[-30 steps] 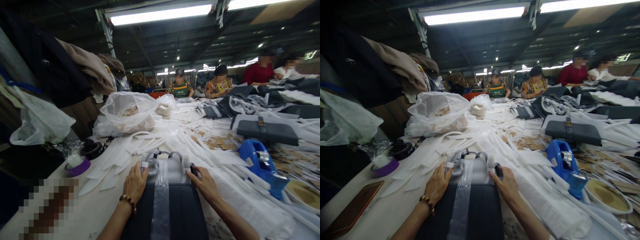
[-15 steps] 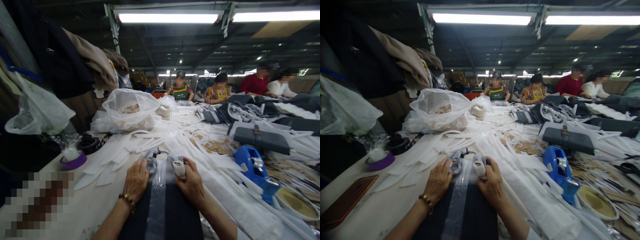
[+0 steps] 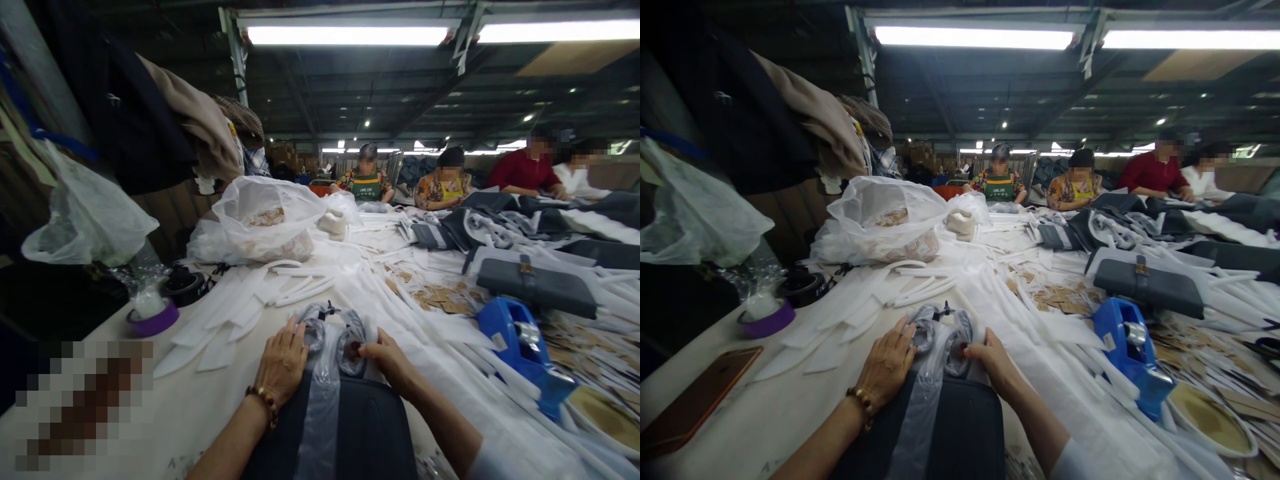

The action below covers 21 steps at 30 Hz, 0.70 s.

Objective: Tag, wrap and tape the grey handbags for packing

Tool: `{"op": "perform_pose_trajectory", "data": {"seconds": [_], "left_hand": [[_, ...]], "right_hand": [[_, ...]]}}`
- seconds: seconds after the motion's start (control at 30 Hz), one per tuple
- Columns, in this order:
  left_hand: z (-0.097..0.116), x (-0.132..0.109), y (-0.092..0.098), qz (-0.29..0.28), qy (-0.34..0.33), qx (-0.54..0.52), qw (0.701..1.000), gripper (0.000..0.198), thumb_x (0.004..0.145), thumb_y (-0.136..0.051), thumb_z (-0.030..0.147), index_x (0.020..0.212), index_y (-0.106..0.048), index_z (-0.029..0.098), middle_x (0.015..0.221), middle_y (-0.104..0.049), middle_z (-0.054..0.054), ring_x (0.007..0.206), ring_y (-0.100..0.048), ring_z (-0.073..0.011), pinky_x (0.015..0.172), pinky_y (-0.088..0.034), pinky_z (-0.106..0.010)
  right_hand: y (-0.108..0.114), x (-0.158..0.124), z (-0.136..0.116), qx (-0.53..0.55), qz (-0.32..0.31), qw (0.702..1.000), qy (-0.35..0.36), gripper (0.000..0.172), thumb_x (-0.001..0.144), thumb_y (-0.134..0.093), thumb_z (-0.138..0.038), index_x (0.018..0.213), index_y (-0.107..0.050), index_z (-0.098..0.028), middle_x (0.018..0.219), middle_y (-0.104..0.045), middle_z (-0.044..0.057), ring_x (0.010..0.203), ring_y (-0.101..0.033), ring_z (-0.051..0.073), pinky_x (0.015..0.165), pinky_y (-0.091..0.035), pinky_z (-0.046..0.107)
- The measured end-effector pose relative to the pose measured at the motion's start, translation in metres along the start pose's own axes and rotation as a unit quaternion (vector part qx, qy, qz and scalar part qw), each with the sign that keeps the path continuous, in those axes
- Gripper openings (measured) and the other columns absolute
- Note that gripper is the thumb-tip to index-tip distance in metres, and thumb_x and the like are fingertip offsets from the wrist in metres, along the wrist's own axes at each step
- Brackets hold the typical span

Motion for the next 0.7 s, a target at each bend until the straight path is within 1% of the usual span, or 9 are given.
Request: {"op": "perform_pose_trajectory", "data": {"seconds": [0.07, 0.13, 0.23, 0.3, 0.37, 0.43, 0.5, 0.57, 0.7], "left_hand": [[0.0, 0.005, 0.008, 0.014, -0.008, 0.004, 1.0, 0.033, 0.087, -0.041, 0.021, 0.113, -0.058, 0.011, 0.12, -0.059, -0.017, 0.1, -0.058, -0.0291, 0.077, -0.048, -0.042], [0.008, 0.013, 0.019, 0.039, -0.011, -0.004, 0.999, 0.031, 0.086, -0.041, 0.019, 0.109, -0.06, 0.01, 0.115, -0.061, -0.018, 0.104, -0.055, -0.0316, 0.081, -0.046, -0.045], [0.038, 0.033, 0.032, 0.046, 0.0, -0.091, 0.995, 0.031, 0.086, -0.041, 0.017, 0.111, -0.058, 0.01, 0.115, -0.06, -0.016, 0.11, -0.052, -0.0289, 0.09, -0.044, -0.044], [0.066, 0.048, 0.031, -0.004, 0.03, -0.172, 0.985, 0.036, 0.084, -0.048, 0.023, 0.117, -0.054, 0.011, 0.118, -0.058, -0.015, 0.112, -0.05, -0.0272, 0.096, -0.042, -0.042], [0.092, 0.061, 0.024, -0.079, 0.078, -0.226, 0.968, 0.052, 0.078, -0.058, 0.031, 0.124, -0.048, 0.007, 0.126, -0.052, -0.018, 0.119, -0.045, -0.0288, 0.1, -0.039, -0.042], [0.111, 0.07, 0.015, -0.141, 0.117, -0.247, 0.952, 0.068, 0.074, -0.063, 0.037, 0.13, -0.041, 0.005, 0.134, -0.043, -0.02, 0.126, -0.038, -0.0304, 0.102, -0.036, -0.043], [0.121, 0.076, 0.006, -0.189, 0.126, -0.248, 0.942, 0.074, 0.073, -0.063, 0.04, 0.134, -0.037, 0.007, 0.14, -0.037, -0.02, 0.13, -0.033, -0.0318, 0.103, -0.034, -0.045], [0.124, 0.079, 0.001, -0.228, 0.116, -0.241, 0.936, 0.072, 0.074, -0.061, 0.04, 0.135, -0.037, 0.01, 0.143, -0.033, -0.019, 0.131, -0.031, -0.033, 0.101, -0.035, -0.048], [0.123, 0.081, -0.004, -0.261, 0.128, -0.227, 0.93, 0.067, 0.073, -0.056, 0.034, 0.135, -0.038, 0.015, 0.144, -0.032, -0.016, 0.131, -0.031, -0.0323, 0.099, -0.036, -0.049]], "right_hand": [[0.01, -0.001, -0.007, -0.044, 0.046, 0.998, 0.01, 0.033, 0.052, -0.065, -0.025, 0.083, -0.06, -0.015, 0.072, -0.063, 0.002, 0.073, -0.057, 0.021, 0.064, -0.045, 0.031], [0.02, 0.0, -0.013, -0.078, 0.073, 0.994, 0.015, 0.034, 0.052, -0.069, -0.028, 0.083, -0.061, -0.015, 0.073, -0.061, 0.001, 0.073, -0.055, 0.02, 0.062, -0.042, 0.029], [0.029, 0.009, -0.019, -0.104, 0.092, 0.99, 0.02, 0.037, 0.065, -0.062, -0.046, 0.087, -0.061, -0.016, 0.069, -0.058, -0.001, 0.066, -0.051, 0.017, 0.057, -0.038, 0.027], [0.031, 0.017, -0.021, -0.121, 0.1, 0.987, 0.035, 0.039, 0.071, -0.054, -0.054, 0.08, -0.059, -0.017, 0.063, -0.052, -0.003, 0.06, -0.047, 0.014, 0.055, -0.035, 0.026], [0.032, 0.026, -0.022, -0.142, 0.101, 0.983, 0.061, 0.039, 0.071, -0.053, -0.057, 0.068, -0.054, -0.018, 0.058, -0.046, -0.005, 0.058, -0.043, 0.013, 0.055, -0.034, 0.026], [0.034, 0.033, -0.022, -0.162, 0.099, 0.978, 0.086, 0.04, 0.071, -0.051, -0.058, 0.06, -0.048, -0.02, 0.056, -0.041, -0.005, 0.057, -0.04, 0.013, 0.054, -0.033, 0.025], [0.036, 0.038, -0.021, -0.179, 0.092, 0.974, 0.1, 0.041, 0.073, -0.048, -0.059, 0.057, -0.044, -0.021, 0.054, -0.037, -0.006, 0.055, -0.037, 0.012, 0.051, -0.032, 0.025], [0.039, 0.041, -0.018, -0.191, 0.089, 0.972, 0.108, 0.041, 0.074, -0.046, -0.058, 0.056, -0.041, -0.022, 0.053, -0.035, -0.007, 0.052, -0.036, 0.012, 0.049, -0.031, 0.025], [0.041, 0.042, -0.013, -0.206, 0.136, 0.959, 0.136, 0.035, 0.078, -0.043, -0.053, 0.063, -0.043, -0.022, 0.055, -0.041, -0.006, 0.055, -0.041, 0.013, 0.055, -0.033, 0.026]]}}
Point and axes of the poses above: each hand's wrist, its own x-axis towards the middle knuckle, its own y-axis out of the back of the hand, z = x × y, the point moved 3 cm from there along x, towards the middle knuckle
